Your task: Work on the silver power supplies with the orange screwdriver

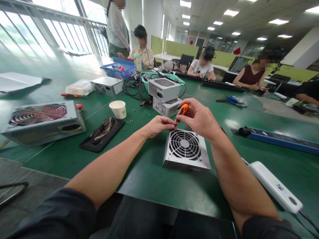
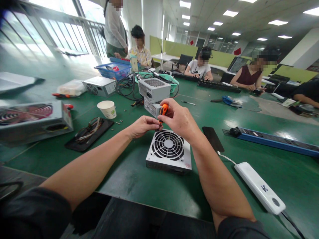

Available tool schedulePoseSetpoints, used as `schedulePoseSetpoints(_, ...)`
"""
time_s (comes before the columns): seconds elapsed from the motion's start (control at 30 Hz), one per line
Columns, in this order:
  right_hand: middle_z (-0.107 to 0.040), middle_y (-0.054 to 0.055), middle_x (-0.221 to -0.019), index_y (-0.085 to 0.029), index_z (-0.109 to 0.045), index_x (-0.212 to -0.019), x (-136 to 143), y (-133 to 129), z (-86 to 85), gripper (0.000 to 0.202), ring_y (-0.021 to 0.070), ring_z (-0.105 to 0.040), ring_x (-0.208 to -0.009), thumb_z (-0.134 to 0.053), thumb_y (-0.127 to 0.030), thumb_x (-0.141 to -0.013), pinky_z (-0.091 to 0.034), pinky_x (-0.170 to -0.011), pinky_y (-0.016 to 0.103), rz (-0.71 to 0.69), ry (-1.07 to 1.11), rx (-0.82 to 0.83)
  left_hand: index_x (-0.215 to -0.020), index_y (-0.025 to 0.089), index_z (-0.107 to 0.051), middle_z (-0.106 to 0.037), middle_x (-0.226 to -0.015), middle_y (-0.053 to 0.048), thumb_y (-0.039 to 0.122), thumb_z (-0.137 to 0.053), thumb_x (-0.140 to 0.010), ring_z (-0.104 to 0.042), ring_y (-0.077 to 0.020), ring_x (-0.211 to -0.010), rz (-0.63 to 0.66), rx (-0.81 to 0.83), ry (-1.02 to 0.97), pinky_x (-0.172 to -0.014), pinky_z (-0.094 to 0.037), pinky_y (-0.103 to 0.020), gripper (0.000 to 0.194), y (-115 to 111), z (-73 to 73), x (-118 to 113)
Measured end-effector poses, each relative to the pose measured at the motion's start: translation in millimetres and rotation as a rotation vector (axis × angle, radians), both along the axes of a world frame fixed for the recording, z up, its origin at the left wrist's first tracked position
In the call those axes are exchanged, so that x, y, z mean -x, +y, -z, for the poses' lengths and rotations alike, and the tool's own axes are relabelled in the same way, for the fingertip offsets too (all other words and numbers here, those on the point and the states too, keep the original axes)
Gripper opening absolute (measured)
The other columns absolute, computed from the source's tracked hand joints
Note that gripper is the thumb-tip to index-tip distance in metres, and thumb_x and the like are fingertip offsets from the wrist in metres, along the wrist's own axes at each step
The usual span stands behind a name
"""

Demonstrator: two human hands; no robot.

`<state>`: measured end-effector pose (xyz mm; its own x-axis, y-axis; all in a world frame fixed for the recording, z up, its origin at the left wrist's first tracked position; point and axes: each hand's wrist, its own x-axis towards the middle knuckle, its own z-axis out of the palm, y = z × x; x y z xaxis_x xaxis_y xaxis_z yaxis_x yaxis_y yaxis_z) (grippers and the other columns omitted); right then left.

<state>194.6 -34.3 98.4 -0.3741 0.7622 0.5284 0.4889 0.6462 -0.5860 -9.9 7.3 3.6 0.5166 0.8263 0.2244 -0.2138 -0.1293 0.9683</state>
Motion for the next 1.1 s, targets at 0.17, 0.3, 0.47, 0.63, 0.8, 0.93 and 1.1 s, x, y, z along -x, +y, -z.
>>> schedulePoseSetpoints(0.17,-0.067,-0.002,-0.088,-0.027,-0.061,-0.116,-0.4,-0.8,-0.5,0.038,0.0175,-0.068,-0.075,-0.079,-0.029,-0.082,-0.055,-0.072,0.034,0.000,-0.018,-0.004,-0.087,0.013,-0.083,-0.079,-0.086,-0.009,0.038,-0.093,-0.069,-0.071,-0.0172,-0.083,0.003,0.008,-0.007,-0.090,-0.053,-0.035,0.032,0.3,0.7,-0.4)
schedulePoseSetpoints(0.3,-0.066,-0.002,-0.086,-0.027,-0.062,-0.116,0.4,-2.6,-2.4,0.038,0.0170,-0.066,-0.073,-0.079,-0.030,-0.083,-0.053,-0.069,0.032,0.015,-0.048,-0.024,-0.087,0.013,-0.083,-0.079,-0.086,-0.009,0.039,-0.092,-0.069,-0.071,-0.0179,-0.082,-0.002,-0.004,-0.002,-0.089,-0.053,-0.036,0.033,0.4,1.1,-0.7)
schedulePoseSetpoints(0.47,-0.066,-0.003,-0.085,-0.028,-0.063,-0.116,0.8,-3.3,-2.7,0.038,0.0165,-0.064,-0.070,-0.079,-0.030,-0.082,-0.052,-0.067,0.032,0.022,-0.051,-0.027,-0.085,0.013,-0.082,-0.079,-0.085,-0.009,0.040,-0.093,-0.068,-0.071,-0.0180,-0.081,-0.008,0.005,-0.007,-0.088,-0.053,-0.036,0.034,-0.9,0.0,-1.8)
schedulePoseSetpoints(0.63,-0.065,-0.003,-0.085,-0.027,-0.063,-0.116,1.4,-3.4,-2.5,0.037,0.0165,-0.066,-0.072,-0.078,-0.026,-0.082,-0.053,-0.069,0.032,-0.012,-0.014,-0.012,-0.084,0.013,-0.082,-0.079,-0.084,-0.009,0.037,-0.094,-0.067,-0.070,-0.0168,-0.080,-0.003,0.018,-0.025,-0.088,-0.053,-0.035,0.032,-2.0,-1.5,-2.3)
schedulePoseSetpoints(0.8,-0.063,-0.004,-0.083,-0.028,-0.063,-0.116,1.7,-3.6,-3.6,0.038,0.0162,-0.064,-0.071,-0.078,-0.026,-0.081,-0.052,-0.070,0.032,0.006,-0.033,-0.024,-0.085,0.013,-0.082,-0.079,-0.085,-0.009,0.036,-0.094,-0.068,-0.071,-0.0166,-0.081,-0.001,0.017,-0.023,-0.088,-0.053,-0.035,0.031,-1.2,-0.1,-1.4)
schedulePoseSetpoints(0.93,-0.063,-0.004,-0.084,-0.028,-0.063,-0.116,1.6,-3.1,-3.2,0.038,0.0161,-0.064,-0.071,-0.078,-0.026,-0.081,-0.052,-0.070,0.032,0.000,-0.027,-0.033,-0.087,0.013,-0.082,-0.080,-0.086,-0.009,0.036,-0.093,-0.069,-0.071,-0.0165,-0.082,0.005,0.008,-0.026,-0.088,-0.053,-0.034,0.030,0.0,1.6,-0.7)
schedulePoseSetpoints(1.1,-0.063,-0.004,-0.083,-0.027,-0.063,-0.116,1.4,-2.3,-2.7,0.038,0.0155,-0.064,-0.070,-0.078,-0.025,-0.081,-0.051,-0.070,0.032,0.007,-0.035,-0.043,-0.088,0.012,-0.082,-0.080,-0.087,-0.009,0.036,-0.093,-0.070,-0.071,-0.0168,-0.082,0.007,-0.011,-0.021,-0.088,-0.053,-0.034,0.031,1.8,3.7,-0.4)
